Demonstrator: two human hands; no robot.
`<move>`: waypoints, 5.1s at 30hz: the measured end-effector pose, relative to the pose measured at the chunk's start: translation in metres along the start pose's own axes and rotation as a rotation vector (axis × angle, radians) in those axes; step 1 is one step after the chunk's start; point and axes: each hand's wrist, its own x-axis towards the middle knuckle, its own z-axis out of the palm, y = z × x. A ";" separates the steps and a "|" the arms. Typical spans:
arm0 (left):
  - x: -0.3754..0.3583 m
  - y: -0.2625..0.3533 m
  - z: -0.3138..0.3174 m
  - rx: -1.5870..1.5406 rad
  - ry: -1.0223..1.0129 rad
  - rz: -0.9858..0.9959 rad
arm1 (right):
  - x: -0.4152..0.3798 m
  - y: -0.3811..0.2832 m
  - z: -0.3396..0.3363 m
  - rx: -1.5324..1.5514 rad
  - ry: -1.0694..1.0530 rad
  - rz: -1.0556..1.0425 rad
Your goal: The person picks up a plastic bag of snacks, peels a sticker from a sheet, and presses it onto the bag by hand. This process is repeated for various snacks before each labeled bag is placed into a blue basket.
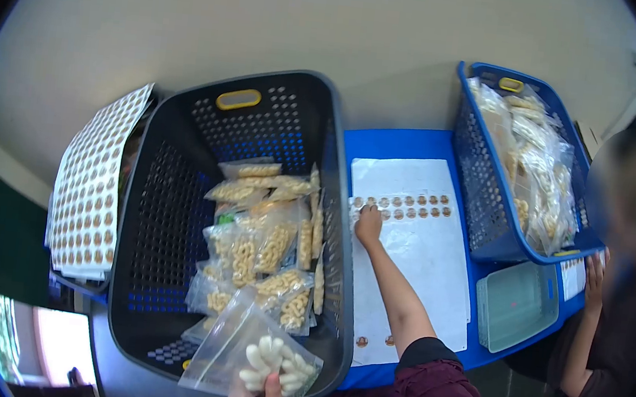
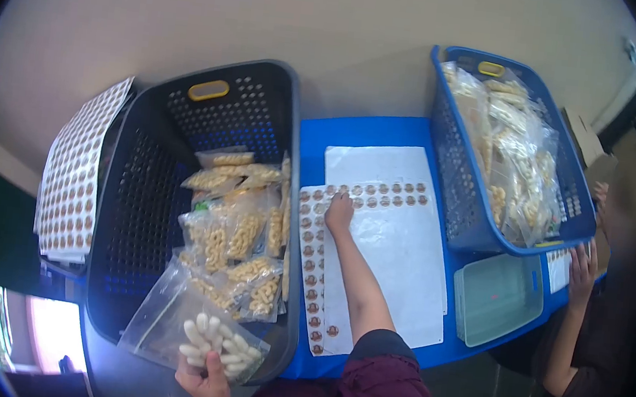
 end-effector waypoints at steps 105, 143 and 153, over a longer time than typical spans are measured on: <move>-0.183 0.147 0.332 -0.674 -1.092 -0.063 | -0.204 0.194 -0.573 1.440 -0.089 0.161; -0.166 0.163 0.320 -0.625 -1.086 -0.125 | -0.181 0.182 -0.577 1.052 -0.010 -0.010; -0.140 0.140 0.328 -0.616 -1.029 -0.193 | -0.151 0.171 -0.562 1.171 -0.137 -0.042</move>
